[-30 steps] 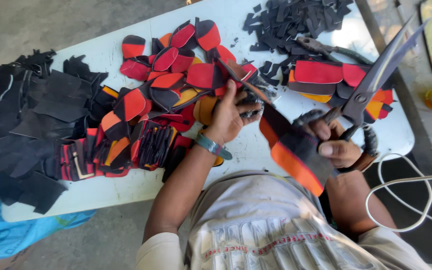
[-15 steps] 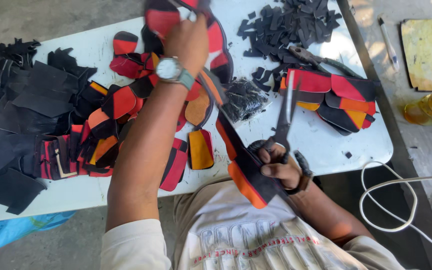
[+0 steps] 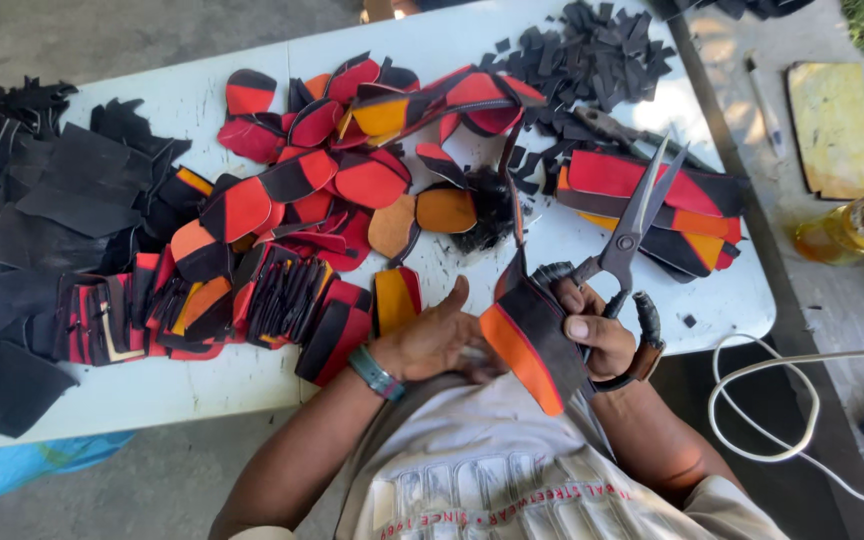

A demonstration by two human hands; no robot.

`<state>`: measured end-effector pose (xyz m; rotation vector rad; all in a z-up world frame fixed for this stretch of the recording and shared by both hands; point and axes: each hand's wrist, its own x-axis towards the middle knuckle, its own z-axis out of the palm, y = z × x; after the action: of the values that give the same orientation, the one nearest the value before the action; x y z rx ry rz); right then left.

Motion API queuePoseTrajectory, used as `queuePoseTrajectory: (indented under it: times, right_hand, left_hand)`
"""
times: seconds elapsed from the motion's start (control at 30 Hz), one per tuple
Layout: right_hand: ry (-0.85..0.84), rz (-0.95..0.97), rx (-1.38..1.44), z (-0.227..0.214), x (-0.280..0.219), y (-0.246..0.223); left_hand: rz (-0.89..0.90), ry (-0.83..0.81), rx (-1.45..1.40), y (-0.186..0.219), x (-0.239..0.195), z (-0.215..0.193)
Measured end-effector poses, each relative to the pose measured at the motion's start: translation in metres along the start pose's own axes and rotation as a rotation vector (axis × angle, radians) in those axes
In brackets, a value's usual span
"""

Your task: The person uses shears to trim excess material from the edges of small red, black, and orange fabric pouches. They pick up each pouch, cut along the seams, and place the finished items on a pile on the table.

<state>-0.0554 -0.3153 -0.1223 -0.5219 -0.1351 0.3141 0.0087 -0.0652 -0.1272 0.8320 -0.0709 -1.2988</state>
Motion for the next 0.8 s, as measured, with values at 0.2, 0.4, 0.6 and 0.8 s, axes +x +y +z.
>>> queuePoseTrajectory:
  times: [0.2, 0.4, 0.6, 0.8]
  right_hand:
    - [-0.048, -0.013, -0.152, 0.011, -0.011, -0.001]
    - [0.117, 0.074, -0.709, 0.009, 0.003, 0.026]
    - [0.062, 0.197, -0.854, 0.016, 0.012, 0.036]
    - [-0.146, 0.307, -0.715, 0.011, 0.013, 0.024]
  left_hand:
    - [0.379, -0.040, -0.509, 0.019, 0.040, 0.021]
    - [1.027, 0.334, 0.198, 0.079, 0.029, -0.018]
    - [0.759, 0.413, 0.490, 0.088, -0.027, -0.004]
    - [0.820, 0.258, 0.677, 0.090, -0.032, -0.007]
